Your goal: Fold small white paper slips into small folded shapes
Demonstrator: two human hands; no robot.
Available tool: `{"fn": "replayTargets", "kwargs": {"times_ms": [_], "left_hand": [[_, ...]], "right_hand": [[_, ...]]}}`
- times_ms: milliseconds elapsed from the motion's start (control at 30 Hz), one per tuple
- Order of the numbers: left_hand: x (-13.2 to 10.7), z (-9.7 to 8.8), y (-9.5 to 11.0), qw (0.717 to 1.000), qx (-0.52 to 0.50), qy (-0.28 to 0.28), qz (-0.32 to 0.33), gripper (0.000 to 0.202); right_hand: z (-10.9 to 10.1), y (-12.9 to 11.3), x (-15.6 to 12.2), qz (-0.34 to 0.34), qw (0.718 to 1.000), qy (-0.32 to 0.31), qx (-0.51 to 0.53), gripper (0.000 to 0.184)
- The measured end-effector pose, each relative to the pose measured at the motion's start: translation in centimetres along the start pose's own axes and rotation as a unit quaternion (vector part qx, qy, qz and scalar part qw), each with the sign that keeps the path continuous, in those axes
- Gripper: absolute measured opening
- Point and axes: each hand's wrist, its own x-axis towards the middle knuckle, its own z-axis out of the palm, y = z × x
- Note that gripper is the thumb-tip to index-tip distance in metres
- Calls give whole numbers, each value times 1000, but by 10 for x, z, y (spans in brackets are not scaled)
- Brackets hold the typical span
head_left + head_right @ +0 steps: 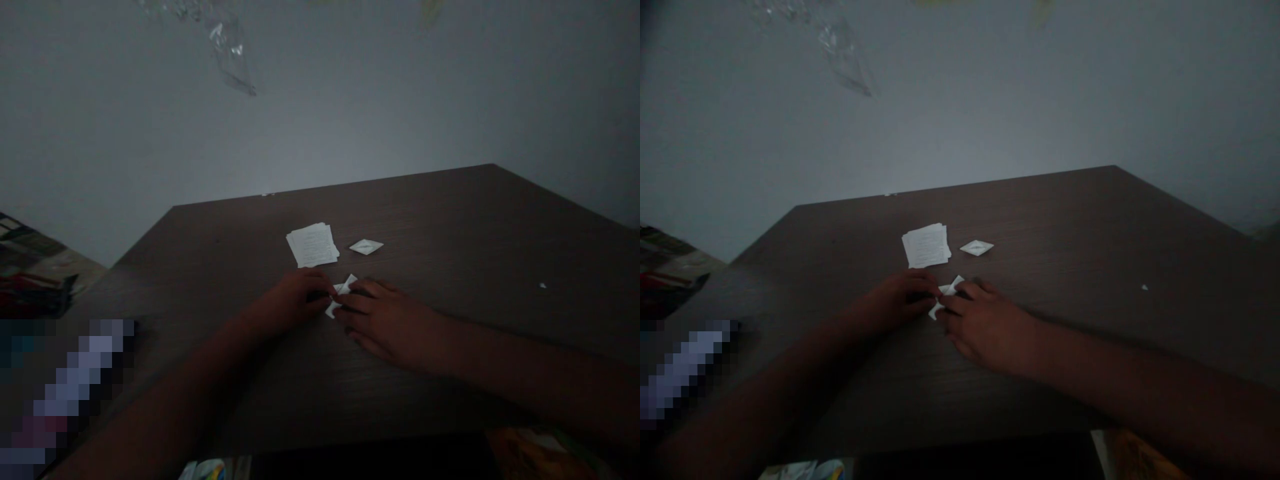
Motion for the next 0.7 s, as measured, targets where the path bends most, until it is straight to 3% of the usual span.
{"fn": "replayTargets", "kwargs": {"times_ms": [333,700], "left_hand": [[-1,0,8,1000,-1,2,-30,21],[0,2,5,1000,-3,9,-17,18]], "right_hand": [[1,3,-1,23,998,0,64,35],[-3,6,0,39,993,-7,110,35]]}}
